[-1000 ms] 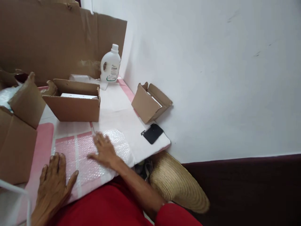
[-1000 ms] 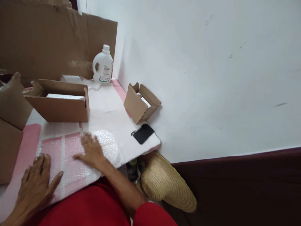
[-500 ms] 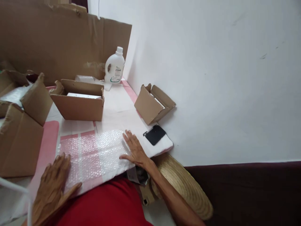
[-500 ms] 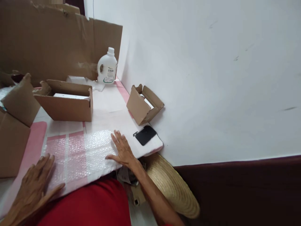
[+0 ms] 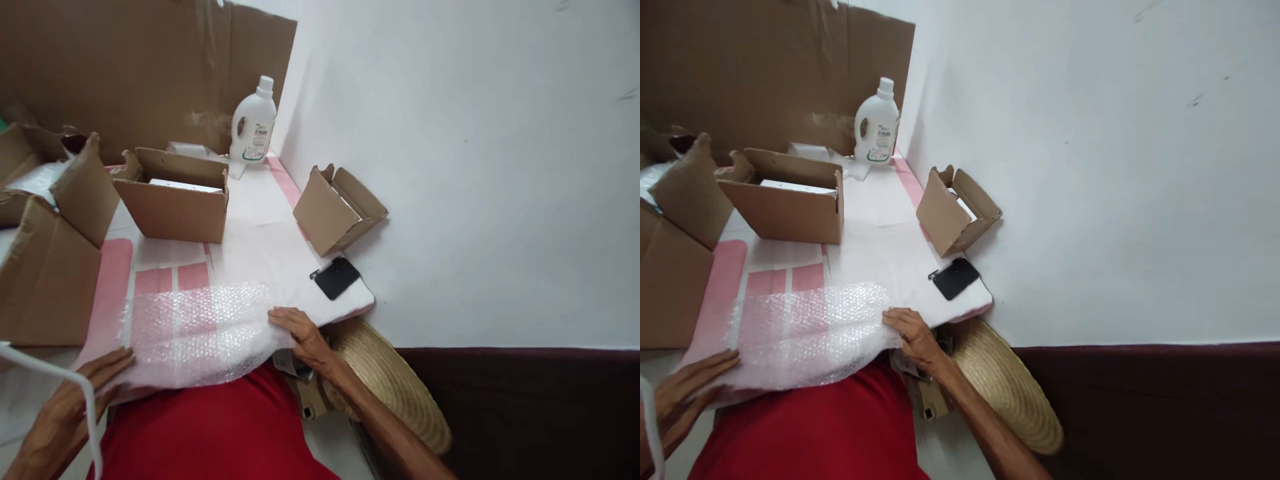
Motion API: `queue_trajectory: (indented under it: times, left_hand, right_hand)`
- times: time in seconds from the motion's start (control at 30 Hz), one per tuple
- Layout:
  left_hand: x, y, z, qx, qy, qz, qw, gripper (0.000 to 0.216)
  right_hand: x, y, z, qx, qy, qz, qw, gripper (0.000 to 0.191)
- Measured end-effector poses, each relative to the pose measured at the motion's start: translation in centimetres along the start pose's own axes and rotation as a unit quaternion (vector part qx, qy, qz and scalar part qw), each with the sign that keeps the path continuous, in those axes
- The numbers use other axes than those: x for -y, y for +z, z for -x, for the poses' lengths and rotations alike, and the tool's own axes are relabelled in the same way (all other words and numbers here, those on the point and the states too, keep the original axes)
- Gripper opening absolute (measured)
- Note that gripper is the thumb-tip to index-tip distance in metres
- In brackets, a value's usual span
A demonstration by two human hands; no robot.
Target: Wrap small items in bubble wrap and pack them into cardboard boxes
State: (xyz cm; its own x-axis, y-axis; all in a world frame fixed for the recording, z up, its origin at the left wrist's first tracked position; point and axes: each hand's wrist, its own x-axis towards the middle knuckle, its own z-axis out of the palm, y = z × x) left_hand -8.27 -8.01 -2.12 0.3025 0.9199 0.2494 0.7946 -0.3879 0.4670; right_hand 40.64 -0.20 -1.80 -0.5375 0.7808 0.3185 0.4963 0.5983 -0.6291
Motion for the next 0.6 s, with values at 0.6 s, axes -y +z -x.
queue_trajectory:
  times: [0.6]
  left_hand:
    - [-6.5, 0.9, -7.4, -0.077, -0.372, -0.046, 0.924, 0.041]
  right_hand:
    - [2.4, 4.2, -2.8, -0.239, 0.231, 0.089, 0.939, 0.017]
